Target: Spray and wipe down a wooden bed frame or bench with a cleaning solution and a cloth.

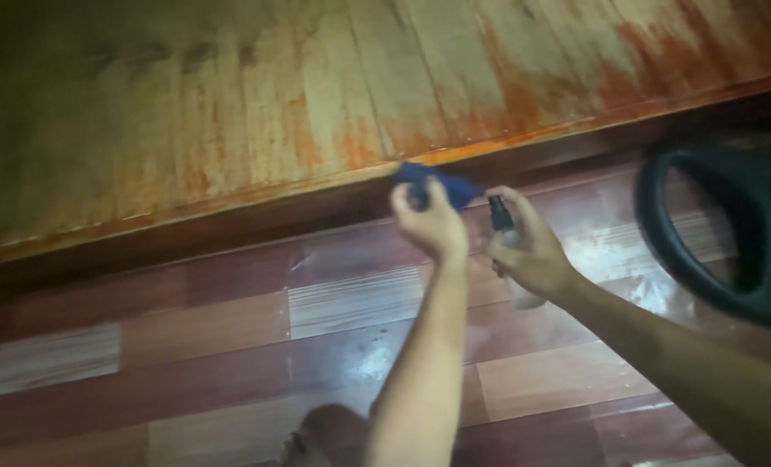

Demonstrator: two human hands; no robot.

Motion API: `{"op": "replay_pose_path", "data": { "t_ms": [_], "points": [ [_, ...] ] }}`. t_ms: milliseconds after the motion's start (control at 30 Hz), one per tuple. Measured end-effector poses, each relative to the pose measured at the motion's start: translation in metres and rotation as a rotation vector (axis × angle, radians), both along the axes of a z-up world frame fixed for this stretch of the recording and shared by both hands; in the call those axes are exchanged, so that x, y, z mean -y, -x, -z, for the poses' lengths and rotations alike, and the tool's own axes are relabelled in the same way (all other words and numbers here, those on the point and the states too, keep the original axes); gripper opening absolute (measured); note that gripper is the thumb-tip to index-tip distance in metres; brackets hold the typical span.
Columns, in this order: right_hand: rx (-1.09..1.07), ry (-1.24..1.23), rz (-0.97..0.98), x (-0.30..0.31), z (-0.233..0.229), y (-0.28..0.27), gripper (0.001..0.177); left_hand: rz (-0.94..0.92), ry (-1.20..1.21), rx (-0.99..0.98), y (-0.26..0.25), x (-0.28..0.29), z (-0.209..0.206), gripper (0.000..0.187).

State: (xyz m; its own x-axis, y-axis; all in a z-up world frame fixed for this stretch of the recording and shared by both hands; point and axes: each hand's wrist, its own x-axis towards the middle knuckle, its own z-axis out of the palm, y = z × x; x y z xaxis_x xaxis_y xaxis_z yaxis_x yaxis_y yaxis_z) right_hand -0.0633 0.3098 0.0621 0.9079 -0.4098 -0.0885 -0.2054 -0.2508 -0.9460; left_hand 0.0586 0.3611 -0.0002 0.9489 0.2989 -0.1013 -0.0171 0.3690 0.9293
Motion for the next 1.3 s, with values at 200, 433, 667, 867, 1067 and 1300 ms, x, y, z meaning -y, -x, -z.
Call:
{"op": "replay_pose_path", "data": {
  "t_ms": [200,433,667,867,1067,1300],
  "points": [
    [0.003,0.011,-0.016,0.000,-0.008,-0.009,0.071,-0.162,-0.042,-0.113,-0.029,-0.043,0.013,0.036],
    [-0.038,-0.011,-0.010,0.001,0.000,-0.021,0.070,-0.362,0.126,-0.237,-0.065,-0.115,0.010,0.039],
    [0.096,0.107,-0.048,-0.007,0.030,-0.054,0.069,-0.098,-0.062,-0.244,-0.027,-0.058,0.014,0.052],
    [0.152,0.057,-0.146,-0.013,0.034,-0.067,0.066,-0.335,-0.014,-0.158,-0.104,-0.157,0.064,0.047],
    [0.050,0.054,-0.138,-0.031,0.013,-0.053,0.067,-0.377,-0.076,-0.098,-0.123,-0.205,0.061,0.044],
    [0.040,0.146,-0.177,-0.077,-0.001,-0.049,0.069,0.081,-0.226,-0.238,-0.037,-0.129,0.002,0.046]
  ]
}}
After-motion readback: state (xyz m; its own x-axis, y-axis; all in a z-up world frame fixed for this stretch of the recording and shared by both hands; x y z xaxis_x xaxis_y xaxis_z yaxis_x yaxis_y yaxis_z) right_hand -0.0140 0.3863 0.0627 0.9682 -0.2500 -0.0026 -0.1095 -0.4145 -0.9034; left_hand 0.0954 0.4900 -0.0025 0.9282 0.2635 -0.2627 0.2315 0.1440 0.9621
